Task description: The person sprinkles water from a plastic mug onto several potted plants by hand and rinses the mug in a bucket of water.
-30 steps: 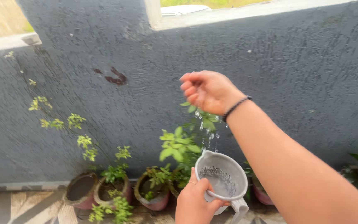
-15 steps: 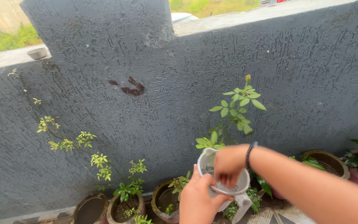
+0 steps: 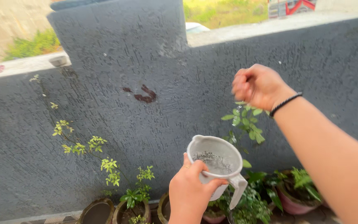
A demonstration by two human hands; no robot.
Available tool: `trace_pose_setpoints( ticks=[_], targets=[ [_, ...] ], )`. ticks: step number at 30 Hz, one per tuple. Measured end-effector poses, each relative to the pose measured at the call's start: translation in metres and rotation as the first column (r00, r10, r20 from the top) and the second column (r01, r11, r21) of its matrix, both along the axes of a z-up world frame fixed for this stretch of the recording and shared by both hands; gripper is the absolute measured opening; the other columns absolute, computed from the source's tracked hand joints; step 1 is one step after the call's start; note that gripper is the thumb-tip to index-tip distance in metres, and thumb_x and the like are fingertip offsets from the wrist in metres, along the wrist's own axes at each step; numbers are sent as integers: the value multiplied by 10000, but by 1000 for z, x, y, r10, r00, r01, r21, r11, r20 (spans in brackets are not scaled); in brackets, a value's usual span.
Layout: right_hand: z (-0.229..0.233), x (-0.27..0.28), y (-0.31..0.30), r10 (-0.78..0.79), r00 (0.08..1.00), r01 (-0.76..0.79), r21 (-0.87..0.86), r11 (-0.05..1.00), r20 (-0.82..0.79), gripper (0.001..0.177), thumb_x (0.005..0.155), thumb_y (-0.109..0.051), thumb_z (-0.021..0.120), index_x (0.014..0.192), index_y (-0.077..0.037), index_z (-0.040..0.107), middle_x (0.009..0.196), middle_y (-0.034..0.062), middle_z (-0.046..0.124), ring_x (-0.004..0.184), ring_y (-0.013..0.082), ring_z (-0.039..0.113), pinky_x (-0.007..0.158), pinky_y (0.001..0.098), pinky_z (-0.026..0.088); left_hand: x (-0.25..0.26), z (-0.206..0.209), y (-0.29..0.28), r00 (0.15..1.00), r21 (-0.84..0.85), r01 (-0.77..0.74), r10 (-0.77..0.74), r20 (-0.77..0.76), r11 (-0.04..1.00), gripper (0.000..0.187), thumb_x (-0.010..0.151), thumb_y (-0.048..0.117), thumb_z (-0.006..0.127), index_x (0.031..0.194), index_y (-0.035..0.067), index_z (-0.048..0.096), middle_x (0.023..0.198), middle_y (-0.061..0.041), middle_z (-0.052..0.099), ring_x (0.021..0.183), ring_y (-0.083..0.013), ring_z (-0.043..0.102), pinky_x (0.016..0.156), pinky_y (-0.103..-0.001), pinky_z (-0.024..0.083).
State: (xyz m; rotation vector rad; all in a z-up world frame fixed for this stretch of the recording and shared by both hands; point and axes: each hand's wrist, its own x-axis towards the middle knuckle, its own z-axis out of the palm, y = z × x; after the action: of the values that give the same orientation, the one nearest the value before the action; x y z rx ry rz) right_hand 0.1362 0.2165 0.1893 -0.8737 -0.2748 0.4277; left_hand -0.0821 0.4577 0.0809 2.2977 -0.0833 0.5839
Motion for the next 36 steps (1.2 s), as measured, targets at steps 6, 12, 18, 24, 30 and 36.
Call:
trace_pose_setpoints(
  ticks=[6, 12, 18, 24, 30, 36],
  targets=[
    [-4, 49, -9, -325, 920, 391, -441, 808, 220, 183, 1050, -133, 541, 961, -9, 643, 865, 85, 646, 759, 175, 632, 687, 307, 571, 0, -4, 4, 989, -35, -100, 96, -115, 994, 468, 596, 442, 913, 826, 154, 623, 1484, -275, 514, 778, -336, 758, 680, -382, 596],
    [-16, 6, 37, 222, 947, 159, -939, 306, 233, 296, 982, -199, 592, 1175, -24, 732, 1062, 124, 776, 889, 196, 750, 756, 318, 636, 1, -13, 4, 991, 26, -132, 132, 12, 991, 463, 610, 407, 916, 843, 126, 631, 1447, -310, 494, 833, -396, 731, 691, -411, 582],
    [-68, -53, 90, 586, 805, -233, -959, 164, -95, 254, 919, -183, 696, 1028, 33, 774, 895, 137, 792, 783, 214, 760, 716, 321, 647, 6, -20, -8, 996, 71, -81, 78, 48, 994, 457, 616, 373, 924, 893, 126, 656, 1499, -350, 458, 954, -433, 700, 740, -436, 565],
    [-177, -44, 111, 862, 471, 269, -961, 60, 186, 267, 774, -201, 709, 992, -58, 766, 950, 147, 767, 884, 295, 720, 817, 422, 545, 16, -34, -3, 959, 49, 114, -122, 257, 992, 438, 604, 354, 935, 830, 117, 644, 1444, -381, 478, 1038, -438, 694, 803, -415, 575],
    [-188, -30, 110, 540, 824, -343, -910, 234, -172, 175, 873, -212, 668, 843, -54, 738, 756, 64, 673, 633, 157, 581, 518, 303, 401, 28, -46, 29, 992, 14, 127, -127, 14, 992, 398, 644, 367, 925, 837, 143, 660, 1486, -324, 464, 951, -393, 723, 778, -420, 567],
    [-95, -17, 128, 110, 978, -163, -317, 934, -178, 171, 903, -190, 584, 776, -95, 648, 630, 2, 583, 485, 84, 488, 409, 234, 371, 54, -57, 97, 993, -37, 95, -98, -72, 995, 475, 580, 352, 937, 878, 132, 638, 1507, -309, 461, 1004, -405, 687, 781, -428, 557]
  ],
)
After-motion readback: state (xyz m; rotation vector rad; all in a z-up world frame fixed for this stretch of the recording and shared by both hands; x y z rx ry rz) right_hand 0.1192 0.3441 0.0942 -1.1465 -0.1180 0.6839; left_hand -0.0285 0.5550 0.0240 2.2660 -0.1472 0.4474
